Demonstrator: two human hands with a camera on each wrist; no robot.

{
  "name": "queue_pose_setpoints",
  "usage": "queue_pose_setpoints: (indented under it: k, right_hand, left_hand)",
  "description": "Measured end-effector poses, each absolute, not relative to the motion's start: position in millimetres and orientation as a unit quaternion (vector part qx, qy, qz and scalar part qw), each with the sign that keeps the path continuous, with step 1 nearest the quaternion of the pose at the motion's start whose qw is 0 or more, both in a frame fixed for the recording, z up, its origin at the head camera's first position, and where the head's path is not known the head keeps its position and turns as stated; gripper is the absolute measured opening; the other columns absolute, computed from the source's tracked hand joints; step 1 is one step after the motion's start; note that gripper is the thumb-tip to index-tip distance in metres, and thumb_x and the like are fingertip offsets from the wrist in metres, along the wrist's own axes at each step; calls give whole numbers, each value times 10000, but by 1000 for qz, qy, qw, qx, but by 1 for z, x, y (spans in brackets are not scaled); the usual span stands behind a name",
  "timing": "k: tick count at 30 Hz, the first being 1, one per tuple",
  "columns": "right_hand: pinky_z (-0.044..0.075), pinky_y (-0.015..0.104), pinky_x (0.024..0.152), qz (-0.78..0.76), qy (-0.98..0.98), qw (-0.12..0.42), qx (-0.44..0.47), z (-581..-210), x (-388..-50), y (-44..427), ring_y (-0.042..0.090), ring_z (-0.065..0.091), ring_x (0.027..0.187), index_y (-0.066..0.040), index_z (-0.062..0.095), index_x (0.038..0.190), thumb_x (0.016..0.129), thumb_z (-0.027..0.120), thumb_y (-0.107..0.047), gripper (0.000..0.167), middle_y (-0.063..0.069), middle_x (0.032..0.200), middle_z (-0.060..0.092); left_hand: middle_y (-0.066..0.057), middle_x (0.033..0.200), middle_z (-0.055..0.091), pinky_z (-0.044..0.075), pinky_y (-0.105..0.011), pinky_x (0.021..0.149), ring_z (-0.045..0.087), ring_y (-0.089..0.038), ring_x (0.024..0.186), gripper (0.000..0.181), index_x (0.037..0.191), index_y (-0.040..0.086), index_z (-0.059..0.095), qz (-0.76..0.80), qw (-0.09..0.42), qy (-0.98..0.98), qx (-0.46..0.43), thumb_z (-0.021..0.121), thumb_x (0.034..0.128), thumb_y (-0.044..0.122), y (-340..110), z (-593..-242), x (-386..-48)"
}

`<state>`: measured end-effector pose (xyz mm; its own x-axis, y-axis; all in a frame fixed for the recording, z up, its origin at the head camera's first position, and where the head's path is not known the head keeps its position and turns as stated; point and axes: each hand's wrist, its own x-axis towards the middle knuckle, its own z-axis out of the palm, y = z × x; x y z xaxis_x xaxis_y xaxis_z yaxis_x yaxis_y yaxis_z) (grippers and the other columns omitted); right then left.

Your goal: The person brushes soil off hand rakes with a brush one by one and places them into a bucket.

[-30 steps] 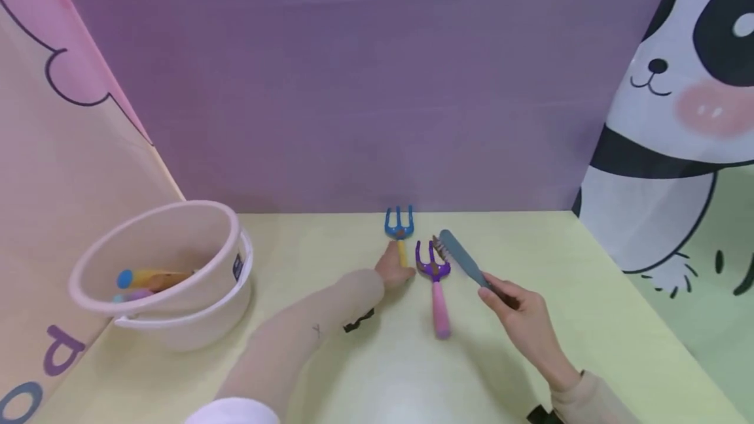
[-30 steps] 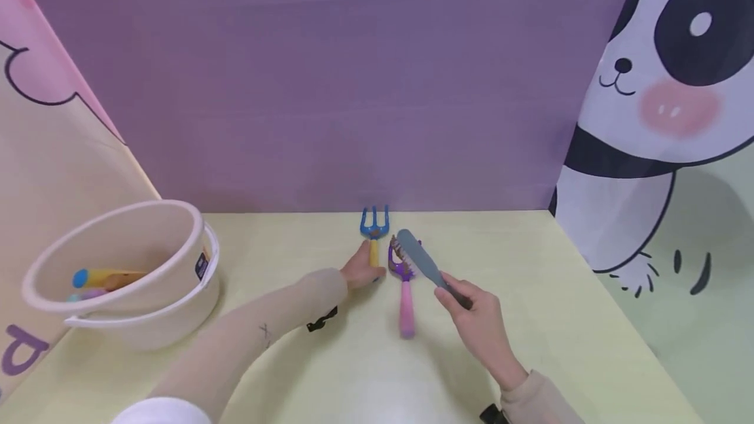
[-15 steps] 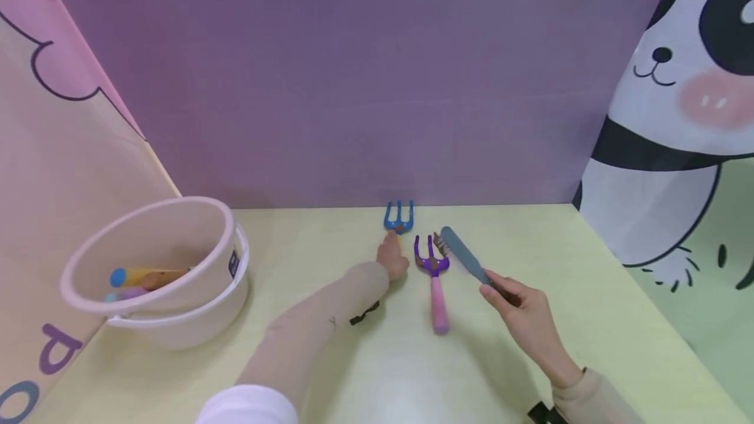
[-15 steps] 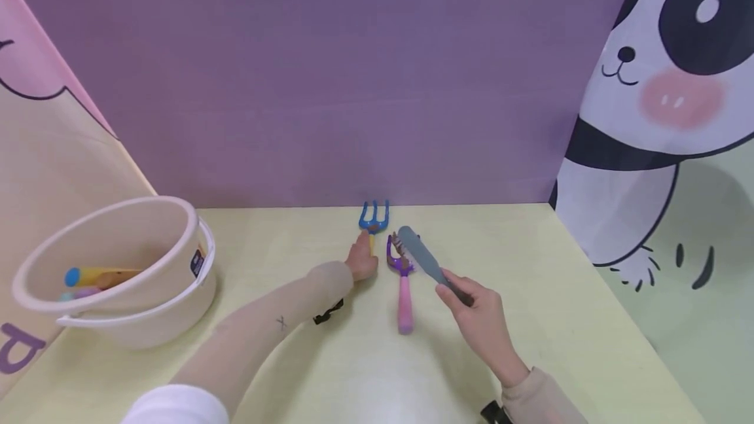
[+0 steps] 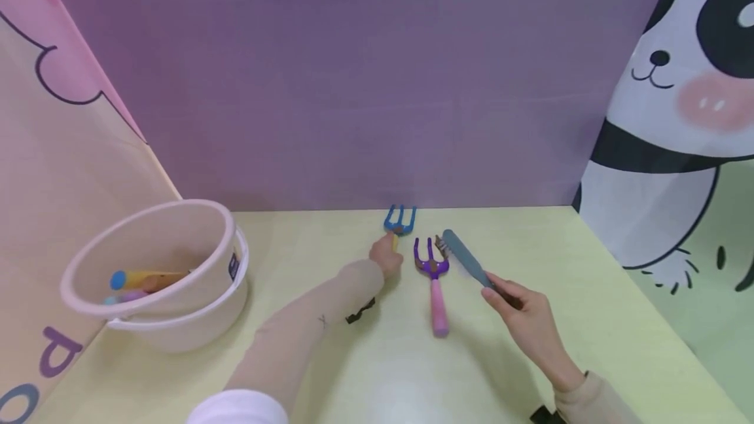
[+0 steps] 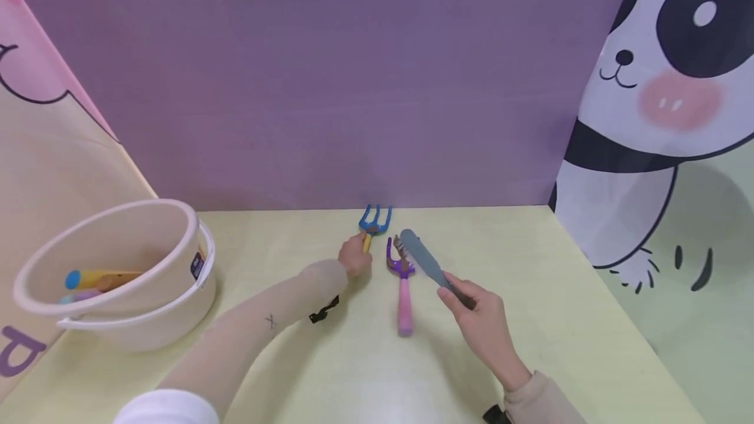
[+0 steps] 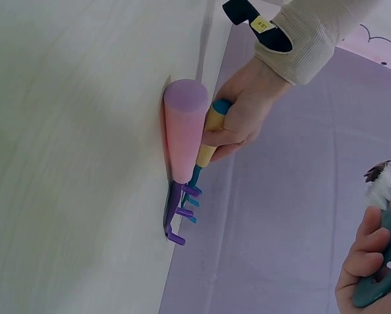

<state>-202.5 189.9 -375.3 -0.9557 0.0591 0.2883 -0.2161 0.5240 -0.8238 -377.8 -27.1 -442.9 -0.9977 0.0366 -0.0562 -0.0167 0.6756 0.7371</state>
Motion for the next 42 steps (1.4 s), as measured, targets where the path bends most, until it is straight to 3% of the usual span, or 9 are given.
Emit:
queue_pose_setpoints:
  k: [4,9,26,33,42]
  right_hand:
    - [457,177,569,486,-861,140,47,-375,-203,189,-4,516,692,-22,625,1155,863,629,-197,340,186,1085,653]
    - [449,182,550,486,-861,142,48,-376,-203,188,0,510,678,-11,627,1147,860,633,-182,334,190,1064,660]
    - [484,163,607,488,-861,137,49,-373,-203,189,-37,547,731,-1,617,1155,866,624,-177,338,203,1100,641]
    - [485,159,606,490,-860,136,49,-374,-201,188,-48,554,732,1,617,1156,868,623,-189,344,207,1089,645]
    - [498,139,659,488,-861,133,47,-375,-198,189,-83,571,774,-2,617,1154,867,623,-178,337,206,1086,645]
  left_hand:
    - [-174,1190,578,467,-404,923,566,-295,1013,553,1345,63,436,396,13,918,-21,566,809,11,-28,-441,-379]
    - [-160,1076,620,491,-394,870,582,-286,939,461,1253,53,532,402,-2,915,-36,582,798,-3,-31,-435,-377]
    - [-162,1218,576,468,-386,900,568,-287,986,534,1343,50,450,421,-37,906,-12,570,823,41,-48,-410,-386]
    - [-143,1058,619,457,-292,729,518,-211,836,442,1250,31,550,424,-62,903,33,546,808,16,-68,-381,-381]
    - [-146,1318,502,468,-358,899,515,-258,1035,552,1362,24,413,431,-18,899,78,520,821,-13,-85,-358,-367]
